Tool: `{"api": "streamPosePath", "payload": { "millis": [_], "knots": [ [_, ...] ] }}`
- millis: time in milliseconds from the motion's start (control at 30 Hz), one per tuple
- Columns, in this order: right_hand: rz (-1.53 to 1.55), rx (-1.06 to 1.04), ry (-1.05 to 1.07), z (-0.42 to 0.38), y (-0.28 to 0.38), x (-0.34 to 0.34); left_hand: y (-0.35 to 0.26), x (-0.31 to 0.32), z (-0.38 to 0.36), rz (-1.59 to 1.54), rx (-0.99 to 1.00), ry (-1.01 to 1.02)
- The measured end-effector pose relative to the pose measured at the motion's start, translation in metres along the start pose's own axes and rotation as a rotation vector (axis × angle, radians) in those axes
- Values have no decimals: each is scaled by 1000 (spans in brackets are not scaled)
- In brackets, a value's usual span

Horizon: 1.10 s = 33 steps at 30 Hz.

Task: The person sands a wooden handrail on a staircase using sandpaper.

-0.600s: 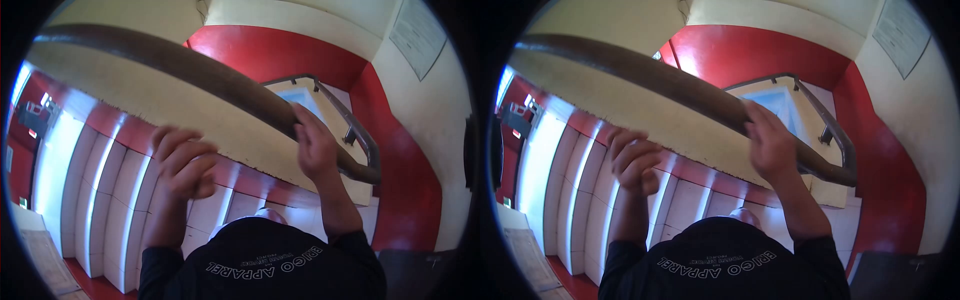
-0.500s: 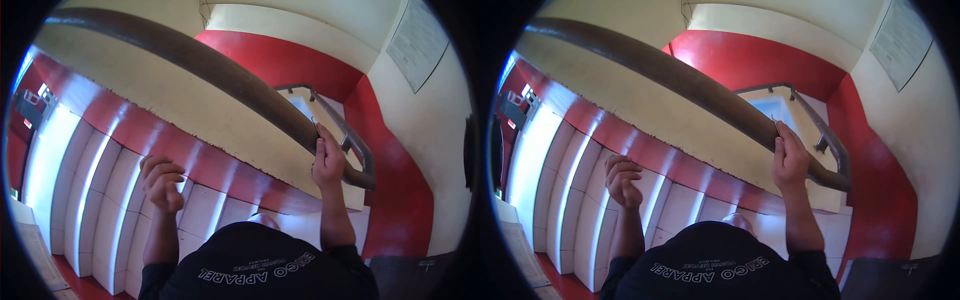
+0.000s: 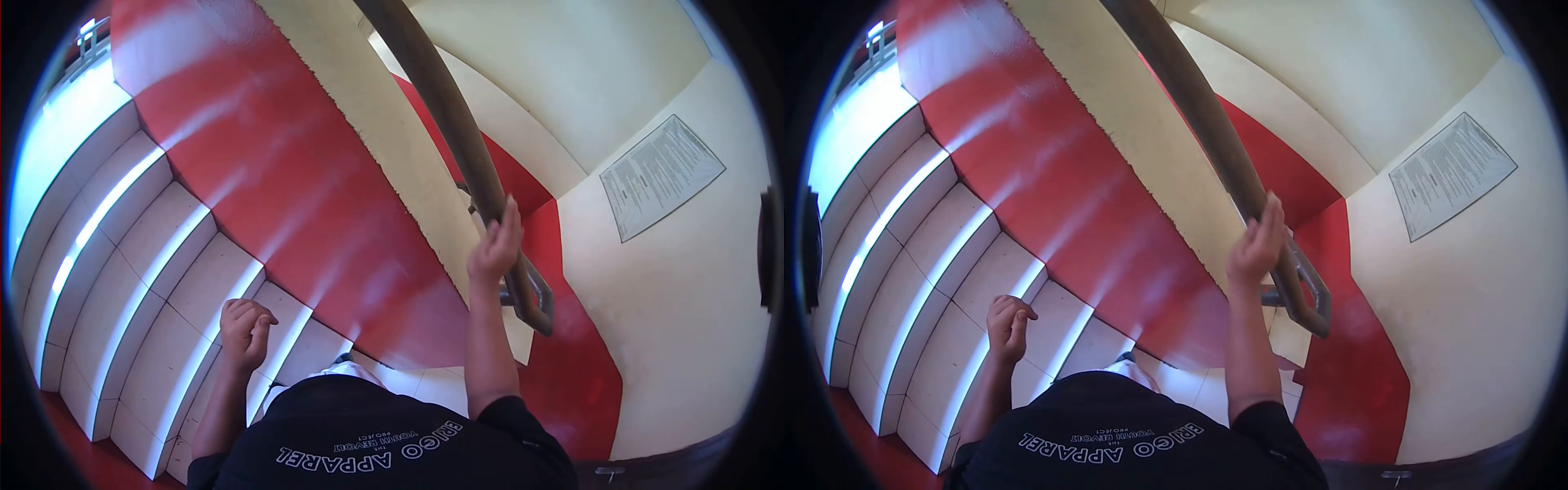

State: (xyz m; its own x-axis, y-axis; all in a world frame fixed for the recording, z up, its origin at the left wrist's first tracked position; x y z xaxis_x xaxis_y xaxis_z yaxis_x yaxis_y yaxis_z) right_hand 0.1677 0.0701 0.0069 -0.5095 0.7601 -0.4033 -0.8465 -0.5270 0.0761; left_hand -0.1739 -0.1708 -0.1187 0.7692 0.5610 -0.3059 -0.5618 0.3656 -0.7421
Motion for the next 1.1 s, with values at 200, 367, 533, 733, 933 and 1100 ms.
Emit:
{"api": "streamPosePath", "payload": {
  "millis": [200, 367, 533, 733, 933, 1100],
  "knots": [
    [-264, -202, 128, 31, 50, 37, -9, -14, -3, 86, 105, 103],
    [-349, -96, 191, -26, -6, 11, 17, -27, -27, 23, -25, 37],
    [-287, -220, 210, 25, 44, 32, -5, -2, -8, 16, 65, 147],
    [-342, -310, 257, 19, 21, 25, -38, 24, 13, 51, 196, 191],
    [451, 194, 292, -13, -43, -57, -54, 54, 33, 5, 148, 159],
    [1207, 533, 138, -20, -25, -49, -109, 119, 102, -115, 269, 225]
  ]
}}
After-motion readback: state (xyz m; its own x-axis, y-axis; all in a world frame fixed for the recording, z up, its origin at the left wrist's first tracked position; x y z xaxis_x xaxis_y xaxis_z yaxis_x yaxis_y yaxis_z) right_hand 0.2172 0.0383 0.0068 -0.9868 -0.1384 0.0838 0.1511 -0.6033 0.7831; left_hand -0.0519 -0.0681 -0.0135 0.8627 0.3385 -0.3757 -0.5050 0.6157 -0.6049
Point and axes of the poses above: each hand's wrist, its own z-axis towards the middle knuckle, its own x-axis out of the palm, y = z × x, the point moved 6 cm from there along z, towards the middle knuckle, and after that the axes turned 6 degrees about -z, right-handed, at the moved point
